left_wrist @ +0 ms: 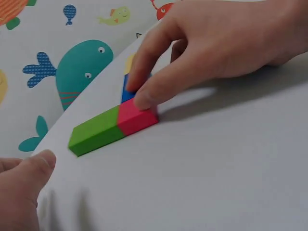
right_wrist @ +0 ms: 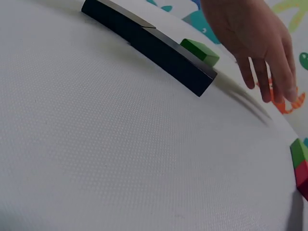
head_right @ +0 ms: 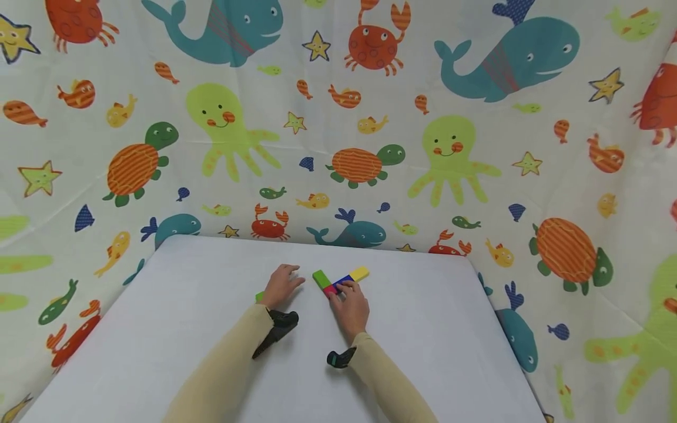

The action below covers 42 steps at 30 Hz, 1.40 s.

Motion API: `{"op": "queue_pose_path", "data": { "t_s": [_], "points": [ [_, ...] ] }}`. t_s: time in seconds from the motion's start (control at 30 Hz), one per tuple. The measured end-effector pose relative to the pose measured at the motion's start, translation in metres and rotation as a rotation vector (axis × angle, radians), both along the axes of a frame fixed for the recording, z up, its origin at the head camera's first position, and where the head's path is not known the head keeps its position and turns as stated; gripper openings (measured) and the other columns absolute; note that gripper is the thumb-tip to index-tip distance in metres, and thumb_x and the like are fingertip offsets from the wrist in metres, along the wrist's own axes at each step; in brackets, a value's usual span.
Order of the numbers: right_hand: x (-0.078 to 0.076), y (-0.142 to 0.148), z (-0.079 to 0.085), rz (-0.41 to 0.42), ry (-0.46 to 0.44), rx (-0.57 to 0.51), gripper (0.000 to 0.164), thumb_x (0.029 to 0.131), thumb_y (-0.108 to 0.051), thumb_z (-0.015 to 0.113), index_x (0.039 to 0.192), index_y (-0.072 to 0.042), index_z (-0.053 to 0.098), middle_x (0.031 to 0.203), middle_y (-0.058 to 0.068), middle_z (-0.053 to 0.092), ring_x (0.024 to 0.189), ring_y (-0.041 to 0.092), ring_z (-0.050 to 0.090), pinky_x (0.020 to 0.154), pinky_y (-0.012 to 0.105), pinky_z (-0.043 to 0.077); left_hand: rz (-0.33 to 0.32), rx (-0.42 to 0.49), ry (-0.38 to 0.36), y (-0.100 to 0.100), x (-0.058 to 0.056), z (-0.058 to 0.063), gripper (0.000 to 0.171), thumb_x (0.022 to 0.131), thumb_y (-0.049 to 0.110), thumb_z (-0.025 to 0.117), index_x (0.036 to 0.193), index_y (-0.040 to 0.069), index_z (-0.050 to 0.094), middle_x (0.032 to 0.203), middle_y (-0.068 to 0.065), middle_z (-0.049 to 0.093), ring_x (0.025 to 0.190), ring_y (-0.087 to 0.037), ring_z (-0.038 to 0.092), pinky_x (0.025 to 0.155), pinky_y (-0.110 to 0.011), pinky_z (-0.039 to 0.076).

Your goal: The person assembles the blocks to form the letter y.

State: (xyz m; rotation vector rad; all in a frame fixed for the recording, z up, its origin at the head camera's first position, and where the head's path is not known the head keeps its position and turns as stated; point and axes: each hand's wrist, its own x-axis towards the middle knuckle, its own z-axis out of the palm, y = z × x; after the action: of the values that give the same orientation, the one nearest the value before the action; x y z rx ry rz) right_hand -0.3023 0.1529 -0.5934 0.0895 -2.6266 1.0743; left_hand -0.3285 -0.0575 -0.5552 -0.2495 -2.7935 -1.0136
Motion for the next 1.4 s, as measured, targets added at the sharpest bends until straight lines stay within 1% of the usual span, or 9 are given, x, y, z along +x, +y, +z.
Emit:
{"op": "queue_pose_path", "data": {
  "t_s": [0.1, 0.33, 0.47, 0.6, 0.7, 0.83, 1.03, 1.23, 1.4],
  "points": [
    [-0.001, 0.002, 0.0, 0.001, 0.023, 0.011, 0.035, 0.087, -0.033, 0.074, 0.113, -0.01, 0.074, 0.122, 0.004, 0.061, 0.093, 0.019, 0.063, 0.077, 0.035, 0.052, -0.006, -0.013, 0.006, -0.016, 0.002, 0.005, 0.043, 0.092, 0.021, 0.069, 0.125, -0.006, 0.061, 0.122, -0.022, 0.06, 0.118, -0.035, 0.054, 0.102, -0.047, 0.042],
    [-0.001, 0.007, 0.002, -0.013, 0.023, 0.0, 0.035, 0.086, -0.033, 0.075, 0.113, -0.01, 0.074, 0.122, 0.005, 0.062, 0.094, 0.02, 0.064, 0.078, 0.037, 0.052, -0.026, 0.002, -0.069, -0.052, 0.013, 0.009, 0.047, 0.091, 0.025, 0.07, 0.125, -0.006, 0.061, 0.125, -0.022, 0.056, 0.12, -0.038, 0.051, 0.104, -0.051, 0.039],
    [-0.001, 0.009, 0.001, -0.013, -0.006, 0.006, 0.037, 0.088, -0.035, 0.074, 0.115, -0.011, 0.073, 0.124, 0.005, 0.061, 0.094, 0.02, 0.063, 0.078, 0.036, 0.052, -0.052, -0.045, -0.096, -0.067, 0.023, 0.004, 0.049, 0.089, 0.029, 0.072, 0.124, -0.004, 0.062, 0.124, -0.021, 0.057, 0.12, -0.038, 0.052, 0.103, -0.051, 0.039],
    [-0.002, 0.009, 0.0, -0.01, -0.006, 0.005, 0.037, 0.087, -0.035, 0.074, 0.115, -0.011, 0.073, 0.124, 0.006, 0.061, 0.093, 0.02, 0.063, 0.078, 0.036, 0.052, -0.103, -0.106, -0.074, -0.078, 0.03, -0.003, 0.049, 0.087, 0.033, 0.074, 0.121, -0.001, 0.065, 0.121, -0.019, 0.06, 0.115, -0.037, 0.054, 0.099, -0.052, 0.042],
    [-0.001, 0.01, -0.001, -0.013, -0.003, 0.005, 0.037, 0.087, -0.034, 0.074, 0.115, -0.011, 0.073, 0.124, 0.006, 0.061, 0.096, 0.02, 0.063, 0.08, 0.037, 0.052, -0.148, -0.117, -0.05, -0.085, 0.033, -0.007, 0.051, 0.083, 0.036, 0.077, 0.118, 0.001, 0.067, 0.118, -0.017, 0.061, 0.109, -0.034, 0.055, 0.094, -0.051, 0.044],
    [-0.001, 0.008, -0.001, -0.017, -0.006, 0.008, 0.037, 0.087, -0.034, 0.075, 0.115, -0.011, 0.073, 0.124, 0.005, 0.061, 0.101, 0.021, 0.063, 0.083, 0.039, 0.052, -0.195, -0.12, -0.035, -0.09, 0.035, -0.01, 0.056, 0.079, 0.04, 0.079, 0.118, 0.001, 0.068, 0.116, -0.013, 0.061, 0.106, -0.029, 0.054, 0.09, -0.048, 0.045],
    [0.0, 0.006, -0.002, -0.006, -0.01, 0.002, 0.037, 0.087, -0.034, 0.074, 0.116, -0.01, 0.073, 0.124, 0.005, 0.061, 0.097, 0.02, 0.063, 0.082, 0.037, 0.052, -0.21, -0.082, -0.06, -0.091, 0.036, -0.01, 0.059, 0.08, 0.037, 0.08, 0.12, -0.003, 0.066, 0.116, -0.014, 0.058, 0.105, -0.029, 0.053, 0.088, -0.044, 0.045],
    [0.0, 0.003, -0.001, 0.003, -0.006, -0.007, 0.036, 0.088, -0.033, 0.074, 0.116, -0.01, 0.073, 0.124, 0.005, 0.061, 0.092, 0.018, 0.064, 0.08, 0.037, 0.053, -0.184, -0.074, -0.053, -0.089, 0.035, -0.009, 0.058, 0.083, 0.032, 0.079, 0.124, -0.005, 0.063, 0.114, -0.015, 0.056, 0.099, -0.026, 0.052, 0.083, -0.04, 0.045],
    [0.002, 0.0, -0.001, 0.009, -0.006, -0.013, 0.036, 0.088, -0.033, 0.074, 0.115, -0.01, 0.073, 0.123, 0.005, 0.061, 0.091, 0.018, 0.063, 0.08, 0.037, 0.053, -0.125, -0.054, 0.017, -0.082, 0.032, -0.016, 0.049, 0.084, 0.025, 0.078, 0.121, -0.004, 0.065, 0.11, -0.016, 0.057, 0.095, -0.025, 0.054, 0.082, -0.041, 0.047]
  ]
}}
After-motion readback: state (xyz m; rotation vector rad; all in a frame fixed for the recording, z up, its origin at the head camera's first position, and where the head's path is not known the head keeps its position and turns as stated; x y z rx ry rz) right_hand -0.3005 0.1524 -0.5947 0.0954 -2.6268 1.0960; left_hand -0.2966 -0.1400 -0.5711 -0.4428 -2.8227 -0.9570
